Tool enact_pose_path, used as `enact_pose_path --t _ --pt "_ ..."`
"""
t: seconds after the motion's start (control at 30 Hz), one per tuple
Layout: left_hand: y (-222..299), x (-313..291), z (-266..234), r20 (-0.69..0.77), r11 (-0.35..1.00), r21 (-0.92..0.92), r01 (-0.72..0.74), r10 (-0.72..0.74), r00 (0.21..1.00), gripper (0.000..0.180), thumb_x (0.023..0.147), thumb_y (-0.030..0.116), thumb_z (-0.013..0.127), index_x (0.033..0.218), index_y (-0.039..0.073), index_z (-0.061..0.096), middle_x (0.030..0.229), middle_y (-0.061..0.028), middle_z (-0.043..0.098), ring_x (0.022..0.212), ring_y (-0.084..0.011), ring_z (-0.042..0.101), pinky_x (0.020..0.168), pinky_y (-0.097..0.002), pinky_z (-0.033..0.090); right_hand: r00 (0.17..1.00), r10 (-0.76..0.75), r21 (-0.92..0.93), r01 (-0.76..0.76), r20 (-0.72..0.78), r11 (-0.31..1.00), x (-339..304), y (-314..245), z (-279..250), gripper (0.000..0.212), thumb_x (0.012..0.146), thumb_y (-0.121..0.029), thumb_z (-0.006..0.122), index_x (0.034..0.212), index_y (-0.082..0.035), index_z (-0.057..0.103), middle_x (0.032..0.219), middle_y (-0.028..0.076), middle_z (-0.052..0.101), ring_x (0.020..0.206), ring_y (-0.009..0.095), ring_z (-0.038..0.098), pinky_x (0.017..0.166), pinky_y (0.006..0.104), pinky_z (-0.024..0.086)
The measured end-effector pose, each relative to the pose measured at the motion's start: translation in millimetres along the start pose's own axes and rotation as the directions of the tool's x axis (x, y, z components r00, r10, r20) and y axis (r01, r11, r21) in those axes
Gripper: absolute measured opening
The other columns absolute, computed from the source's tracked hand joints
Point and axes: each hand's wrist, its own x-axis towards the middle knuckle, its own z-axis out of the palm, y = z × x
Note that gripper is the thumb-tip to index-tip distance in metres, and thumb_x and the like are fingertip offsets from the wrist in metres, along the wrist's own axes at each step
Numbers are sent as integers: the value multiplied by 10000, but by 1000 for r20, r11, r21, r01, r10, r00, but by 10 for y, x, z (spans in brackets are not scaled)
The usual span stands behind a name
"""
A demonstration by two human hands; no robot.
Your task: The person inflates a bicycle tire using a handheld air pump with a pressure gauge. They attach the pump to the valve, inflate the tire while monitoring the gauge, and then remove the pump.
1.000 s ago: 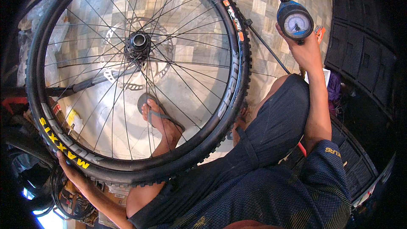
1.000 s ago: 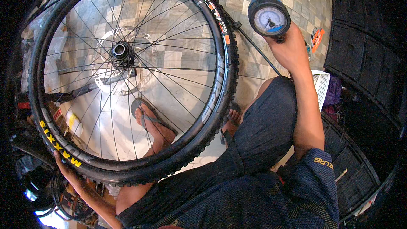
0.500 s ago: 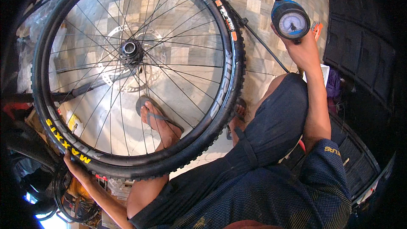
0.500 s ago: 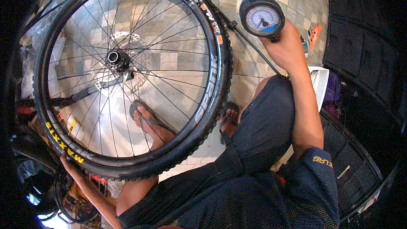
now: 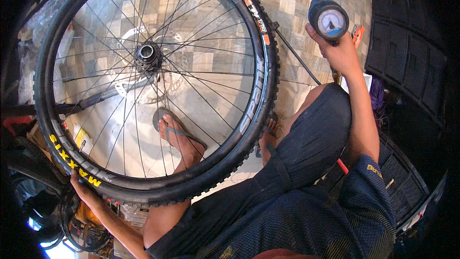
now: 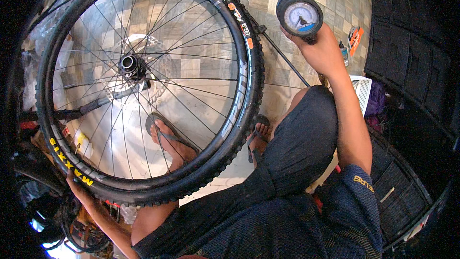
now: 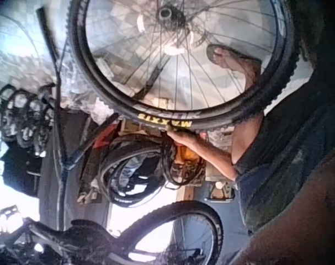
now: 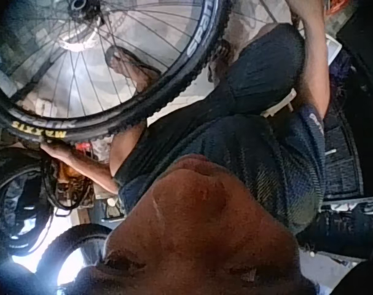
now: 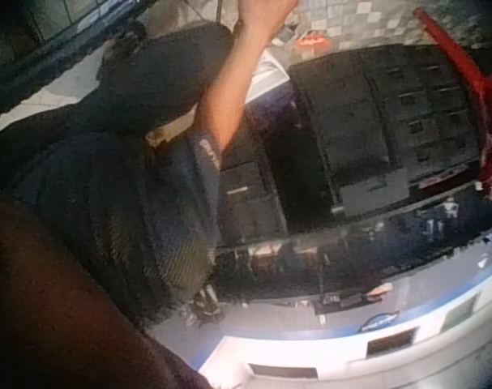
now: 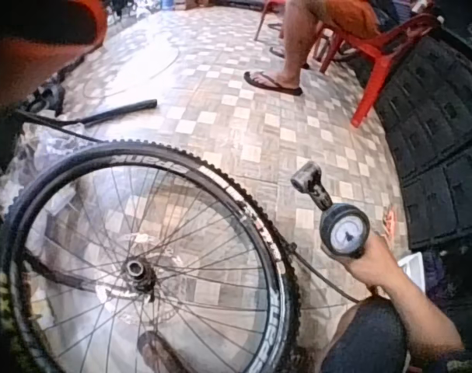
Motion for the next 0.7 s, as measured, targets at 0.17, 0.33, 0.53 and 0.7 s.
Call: enact_pose_path --t 0.17,0.33,0.53,0.7 --pt "10 14 -104 -96 998 -59 21 -26 995 528 1013 443 532 1349 39 585 1280 -86 632 1174 -230 588 1066 -363 424 950 273 -151 -250 154 956 514 578 175 505 895 -404 763 1174 -3 634 833 101 698 569 187 588 568 366 500" --pt "45 23 -120 -23 997 45 -64 65 998 577 1039 444 547 1413 5 538 1308 -92 625 1171 -216 596 1053 -349 445 925 376 -333 -339 53 880 981 1873 644 578 855 -469 752 1133 22 626 979 244 712 893 366 705 801 457 544" --pt "78 -109 -19 53 984 128 -126 121 991 571 1040 439 564 1359 -35 572 1229 -87 658 1077 -191 632 975 -327 490 931 355 -686 -202 87 699 1046 1981 609 646 837 -480 766 1210 30 635 1126 285 687 1104 423 666 933 482 533" --pt "135 -227 93 27 979 152 -138 136 990 541 1048 407 561 1351 -40 582 1214 -86 664 1069 -185 634 982 -322 485 965 115 -749 103 234 655 1409 873 451 584 856 -514 720 1189 -34 698 1213 221 666 1161 362 646 950 495 535"
